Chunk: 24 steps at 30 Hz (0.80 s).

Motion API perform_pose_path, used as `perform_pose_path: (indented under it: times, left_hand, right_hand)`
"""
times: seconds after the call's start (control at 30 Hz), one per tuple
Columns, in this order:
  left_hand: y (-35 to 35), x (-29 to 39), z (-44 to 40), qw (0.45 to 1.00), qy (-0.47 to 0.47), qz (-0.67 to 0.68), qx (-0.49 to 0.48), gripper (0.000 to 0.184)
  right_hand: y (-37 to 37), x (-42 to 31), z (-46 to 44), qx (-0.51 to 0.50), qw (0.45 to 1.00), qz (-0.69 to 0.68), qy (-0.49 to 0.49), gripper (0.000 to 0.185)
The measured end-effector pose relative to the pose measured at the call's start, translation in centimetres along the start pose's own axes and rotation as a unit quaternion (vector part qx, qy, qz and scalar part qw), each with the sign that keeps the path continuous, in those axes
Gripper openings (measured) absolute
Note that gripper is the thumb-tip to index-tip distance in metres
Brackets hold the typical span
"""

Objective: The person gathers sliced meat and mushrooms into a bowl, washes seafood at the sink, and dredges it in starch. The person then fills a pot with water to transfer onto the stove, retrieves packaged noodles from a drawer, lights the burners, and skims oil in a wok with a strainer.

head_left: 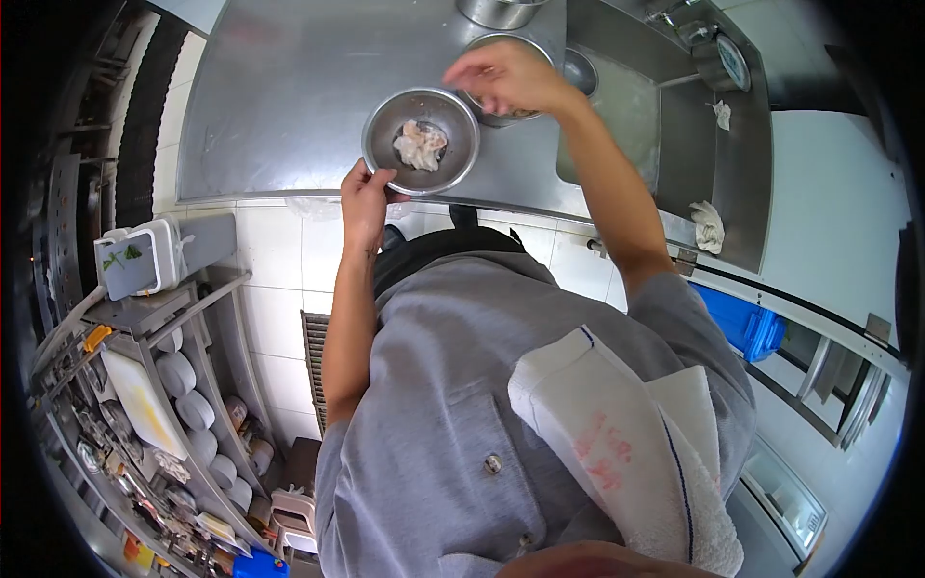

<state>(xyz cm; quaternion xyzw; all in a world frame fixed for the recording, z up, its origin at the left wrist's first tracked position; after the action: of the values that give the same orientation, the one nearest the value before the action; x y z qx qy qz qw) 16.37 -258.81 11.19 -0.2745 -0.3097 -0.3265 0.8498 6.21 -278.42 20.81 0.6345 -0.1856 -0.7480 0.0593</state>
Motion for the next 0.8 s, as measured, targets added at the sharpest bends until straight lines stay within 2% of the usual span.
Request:
perform_pose_path:
  times: [0.03,0.07,0.13,0.27,0.33,0.4,0.43,0.47,0.5,0.53,0.57,0.67,0.8]
  left_hand:
    - [0.2,0.2,0.1,1.000,0.000,0.001,0.004,0.012]
    - [0.6,0.3,0.1,1.000,-0.001,0.002,0.009,0.012]
    - [1.3,0.2,0.1,1.000,0.001,0.006,0.009,0.012]
    - [3.6,0.2,0.2,1.000,-0.002,0.004,0.025,0.014]
    - [4.4,0.1,0.1,1.000,-0.001,0.014,0.017,0.023]
    - [5.3,0.2,0.2,1.000,-0.008,0.011,0.020,0.024]
    - [5.9,0.2,0.3,0.999,-0.018,0.007,0.031,0.023]
    - [7.2,-0.3,-0.1,0.999,-0.009,-0.028,0.029,0.020]
    - [9.5,-1.2,-1.1,0.986,-0.045,-0.140,0.073,0.019]
    - [9.4,-0.8,-0.8,0.995,-0.034,-0.069,0.064,0.019]
    - [10.2,-1.3,-1.4,0.996,-0.032,-0.047,0.071,0.021]
    - [10.7,-1.1,-1.1,0.999,-0.006,0.035,0.010,0.020]
    - [11.4,-0.2,-1.0,0.999,0.007,0.047,-0.005,0.020]
  right_hand:
    - [2.0,1.1,0.7,0.083,0.988,0.118,0.049,0.024]
    - [3.5,1.4,1.9,0.163,0.954,0.233,0.098,0.029]
    - [4.3,3.6,5.3,0.182,0.874,0.434,-0.116,0.030]
    - [0.8,9.4,8.1,0.207,0.859,0.463,-0.069,0.027]
    - [-0.4,9.2,8.4,0.254,0.836,0.487,0.008,0.030]
    - [-0.2,9.5,8.9,0.294,0.844,0.449,-0.004,0.017]
    - [-0.4,10.0,9.3,0.288,0.836,0.466,-0.028,0.017]
    - [-0.7,10.5,9.3,0.286,0.825,0.485,-0.048,0.019]
    - [-0.5,11.6,9.5,0.320,0.799,0.507,-0.035,0.026]
    - [-0.5,9.0,9.4,0.347,0.790,0.505,0.020,0.026]
    - [-0.1,7.4,9.2,0.369,0.782,0.503,0.011,0.026]
    - [1.3,3.1,9.5,0.406,0.800,0.437,-0.070,0.027]
    - [2.6,-0.1,9.9,0.410,0.796,0.446,-0.006,0.029]
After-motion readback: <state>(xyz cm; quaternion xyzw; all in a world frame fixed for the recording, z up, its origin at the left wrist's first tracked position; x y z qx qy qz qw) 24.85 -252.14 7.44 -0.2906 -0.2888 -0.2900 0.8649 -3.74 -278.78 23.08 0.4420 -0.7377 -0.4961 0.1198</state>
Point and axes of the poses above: each hand's wrist, its own z-axis away from the middle knuckle, its own y-axis out of the back of the hand, x = y × z, the point moved 7 cm from there along -z, towards the middle knuckle, and after that the axes turned 15 degrees about y, right-handed, at the moved point
